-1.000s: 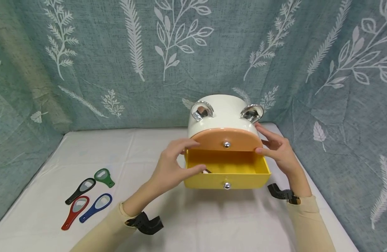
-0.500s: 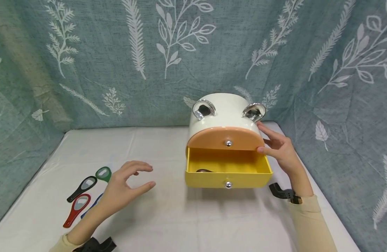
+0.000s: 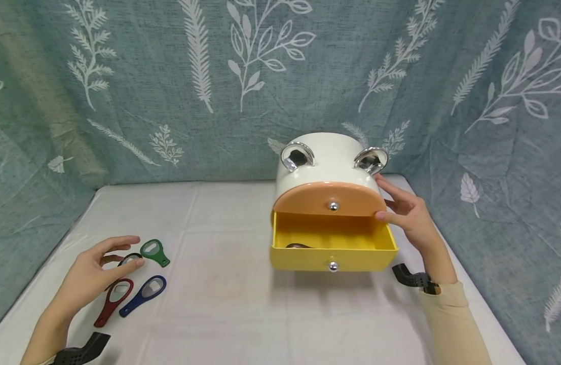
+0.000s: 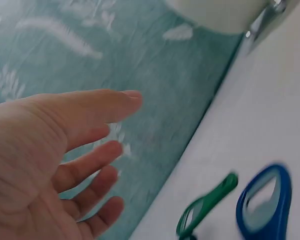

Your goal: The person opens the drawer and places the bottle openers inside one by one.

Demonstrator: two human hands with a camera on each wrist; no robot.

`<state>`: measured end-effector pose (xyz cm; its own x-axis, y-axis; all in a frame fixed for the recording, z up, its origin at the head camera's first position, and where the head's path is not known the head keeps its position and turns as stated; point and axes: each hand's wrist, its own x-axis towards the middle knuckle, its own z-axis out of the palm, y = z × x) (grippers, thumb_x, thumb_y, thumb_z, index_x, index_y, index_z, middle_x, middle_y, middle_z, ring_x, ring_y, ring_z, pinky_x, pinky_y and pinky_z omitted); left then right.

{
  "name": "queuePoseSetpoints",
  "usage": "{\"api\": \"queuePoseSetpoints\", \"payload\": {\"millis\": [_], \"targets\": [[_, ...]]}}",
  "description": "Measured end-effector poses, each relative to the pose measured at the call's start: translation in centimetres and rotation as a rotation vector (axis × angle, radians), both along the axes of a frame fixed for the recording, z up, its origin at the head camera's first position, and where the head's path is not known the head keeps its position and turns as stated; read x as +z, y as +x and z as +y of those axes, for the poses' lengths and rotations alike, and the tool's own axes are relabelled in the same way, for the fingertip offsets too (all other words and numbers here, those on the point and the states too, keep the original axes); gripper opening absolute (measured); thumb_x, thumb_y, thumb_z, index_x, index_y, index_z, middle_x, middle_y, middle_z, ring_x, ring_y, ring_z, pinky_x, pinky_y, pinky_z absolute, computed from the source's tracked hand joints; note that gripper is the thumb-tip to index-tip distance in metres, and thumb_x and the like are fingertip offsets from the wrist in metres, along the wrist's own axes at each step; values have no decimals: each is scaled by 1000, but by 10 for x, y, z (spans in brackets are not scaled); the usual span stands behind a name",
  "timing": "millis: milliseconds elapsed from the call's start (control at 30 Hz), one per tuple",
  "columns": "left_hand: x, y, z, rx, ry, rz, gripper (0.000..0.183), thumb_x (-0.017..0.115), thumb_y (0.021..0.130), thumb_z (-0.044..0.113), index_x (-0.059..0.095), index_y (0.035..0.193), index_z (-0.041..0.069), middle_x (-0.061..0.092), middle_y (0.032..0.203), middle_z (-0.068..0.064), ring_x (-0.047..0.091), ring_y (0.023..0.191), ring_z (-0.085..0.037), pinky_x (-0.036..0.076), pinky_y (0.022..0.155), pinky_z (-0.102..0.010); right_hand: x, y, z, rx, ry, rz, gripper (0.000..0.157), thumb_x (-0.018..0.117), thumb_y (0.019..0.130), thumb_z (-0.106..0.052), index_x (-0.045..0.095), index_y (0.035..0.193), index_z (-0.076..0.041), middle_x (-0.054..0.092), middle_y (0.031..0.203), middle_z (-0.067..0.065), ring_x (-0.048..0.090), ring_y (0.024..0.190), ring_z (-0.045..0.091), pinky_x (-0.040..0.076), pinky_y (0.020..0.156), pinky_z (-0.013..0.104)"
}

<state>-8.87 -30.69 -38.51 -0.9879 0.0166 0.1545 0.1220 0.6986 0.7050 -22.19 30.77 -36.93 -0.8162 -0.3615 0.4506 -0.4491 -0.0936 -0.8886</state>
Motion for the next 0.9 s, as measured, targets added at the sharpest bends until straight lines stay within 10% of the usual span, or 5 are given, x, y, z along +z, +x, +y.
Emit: {"api": "queuePoseSetpoints", "payload": {"millis": [333, 900], "targets": [[-24, 10, -11, -131, 100, -225, 58, 80, 84, 32, 61, 132, 7, 62, 128, -10, 64, 100, -27, 55, 76, -30, -1, -1, 1, 24, -13, 9, 65, 56, 86, 25, 39, 145, 7, 38, 153, 9, 42, 135, 20, 39, 103, 24], [-54, 6, 20, -215, -71, -50, 60, 90, 66, 3, 68, 121, 8, 63, 121, -3, 62, 100, -19, 54, 83, -30, -2, 0, 1, -16, 21, -2, 65, 56, 85, 25, 40, 146, 6, 40, 152, 9, 38, 137, 23, 39, 103, 23]]}}
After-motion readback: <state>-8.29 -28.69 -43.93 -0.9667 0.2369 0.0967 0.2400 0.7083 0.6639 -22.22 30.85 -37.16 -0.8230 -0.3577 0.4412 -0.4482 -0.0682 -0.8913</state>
